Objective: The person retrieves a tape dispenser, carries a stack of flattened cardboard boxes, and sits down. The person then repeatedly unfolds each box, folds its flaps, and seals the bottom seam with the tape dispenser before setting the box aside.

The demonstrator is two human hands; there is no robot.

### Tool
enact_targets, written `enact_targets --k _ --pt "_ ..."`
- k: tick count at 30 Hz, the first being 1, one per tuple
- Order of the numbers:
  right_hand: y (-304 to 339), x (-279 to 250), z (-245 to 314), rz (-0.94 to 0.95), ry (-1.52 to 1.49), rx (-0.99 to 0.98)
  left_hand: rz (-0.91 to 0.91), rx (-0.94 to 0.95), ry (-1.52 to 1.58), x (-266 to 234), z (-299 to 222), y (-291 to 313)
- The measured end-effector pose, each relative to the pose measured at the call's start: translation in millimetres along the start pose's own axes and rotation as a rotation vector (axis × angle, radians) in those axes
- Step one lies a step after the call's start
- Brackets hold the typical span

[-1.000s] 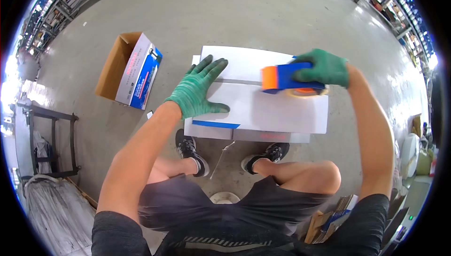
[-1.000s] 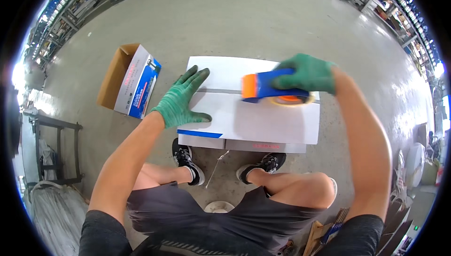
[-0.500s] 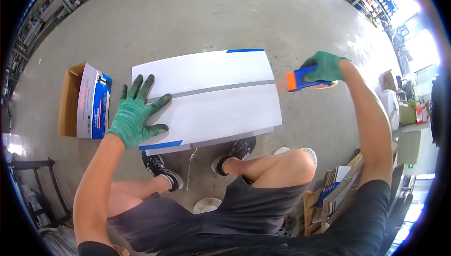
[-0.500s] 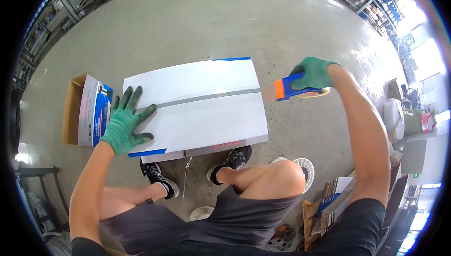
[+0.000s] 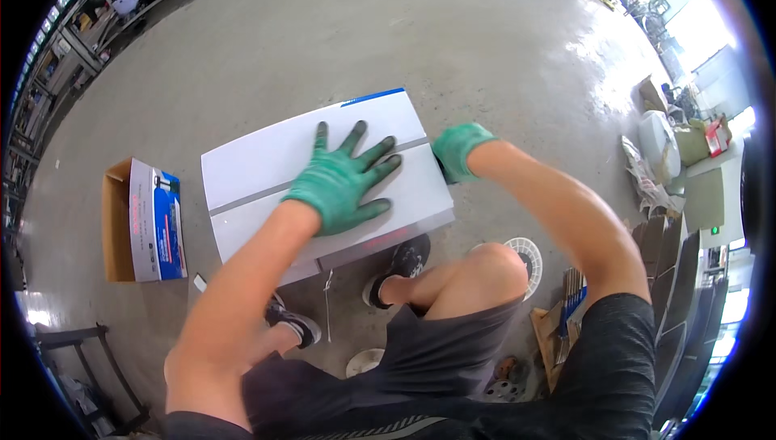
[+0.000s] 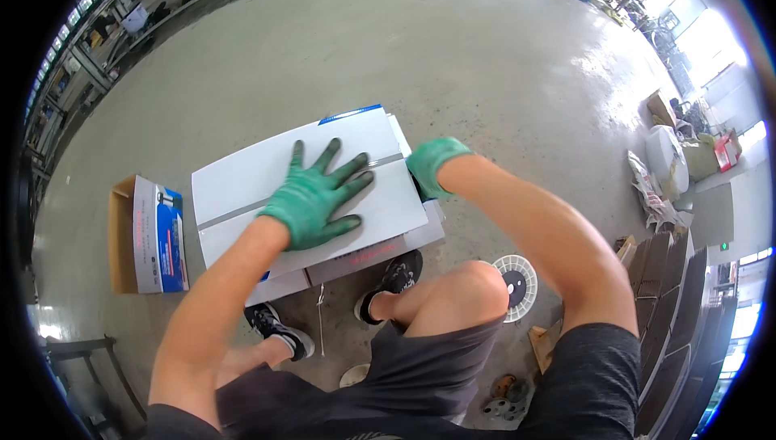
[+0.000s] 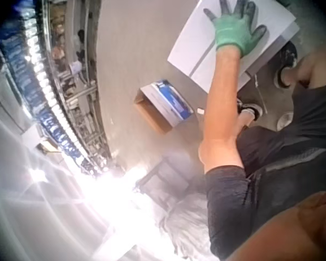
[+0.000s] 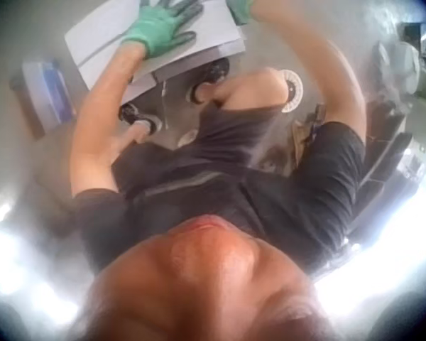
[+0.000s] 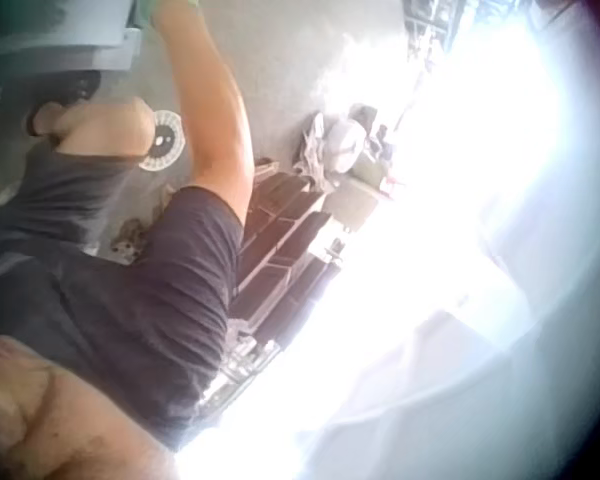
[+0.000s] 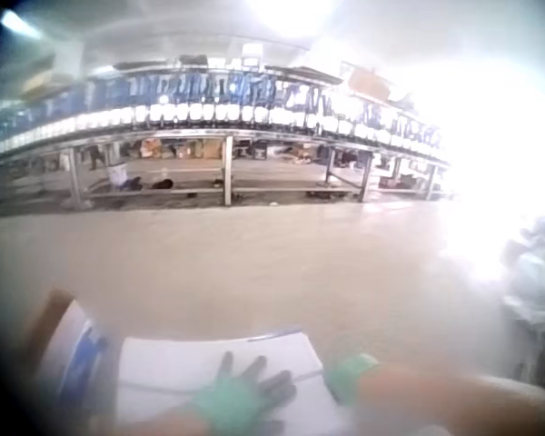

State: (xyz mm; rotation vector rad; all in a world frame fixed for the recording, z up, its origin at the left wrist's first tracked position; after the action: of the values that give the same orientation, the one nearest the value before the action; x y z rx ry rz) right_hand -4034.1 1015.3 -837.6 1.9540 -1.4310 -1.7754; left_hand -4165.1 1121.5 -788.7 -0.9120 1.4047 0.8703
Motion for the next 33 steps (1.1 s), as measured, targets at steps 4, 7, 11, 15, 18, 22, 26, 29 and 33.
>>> enact_targets --k 4,7,11,15,18,22,26,29,33 --pt "45 39 -37 -0.256 -0.456 0.2 0.116 -0.112 0.006 0 -4 -29" --pt "94 120 -81 -0.48 -0.712 0.464 0.057 -0.11 0.017 3 -5 -31" --pt "163 271 -74 -0.661 -0.885 0.753 0.059 -0.242 0.073 -4 -4 -38" --pt "189 392 -40 -0.895 -1.435 0.844 0.131 -0.346 0.191 -20 -18 -74" --pt "196 462 -25 -0.796 -1.632 0.92 0.141 -0.408 0.206 -23 -24 -90" --pt "175 368 12 -0.86 -2.457 0.803 -0.029 -0.512 0.164 3 -7 -79" --pt "205 324 -54 -0.487 -0.617 0.957 -0.317 -0.35 0.194 28 34 -58" --pt "184 205 -86 -0.821 -0.909 0.631 -0.282 -0.311 0.108 20 45 9" --pt "120 49 -50 -0.779 -1.253 0.231 -0.246 -0.78 0.014 -7 73 119"
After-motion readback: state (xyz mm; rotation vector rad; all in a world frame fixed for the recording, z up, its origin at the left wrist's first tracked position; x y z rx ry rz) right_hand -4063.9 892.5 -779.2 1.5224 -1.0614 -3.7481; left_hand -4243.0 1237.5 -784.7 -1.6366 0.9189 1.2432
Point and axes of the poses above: each hand's wrist, its own y-axis away from the middle knuckle, its own x-axis out of the palm, z = x × y, the point moved 9 cm from there along -y, towards the middle knuckle, and after that the axes turned 4 degrees about x, right-handed, at the moved point
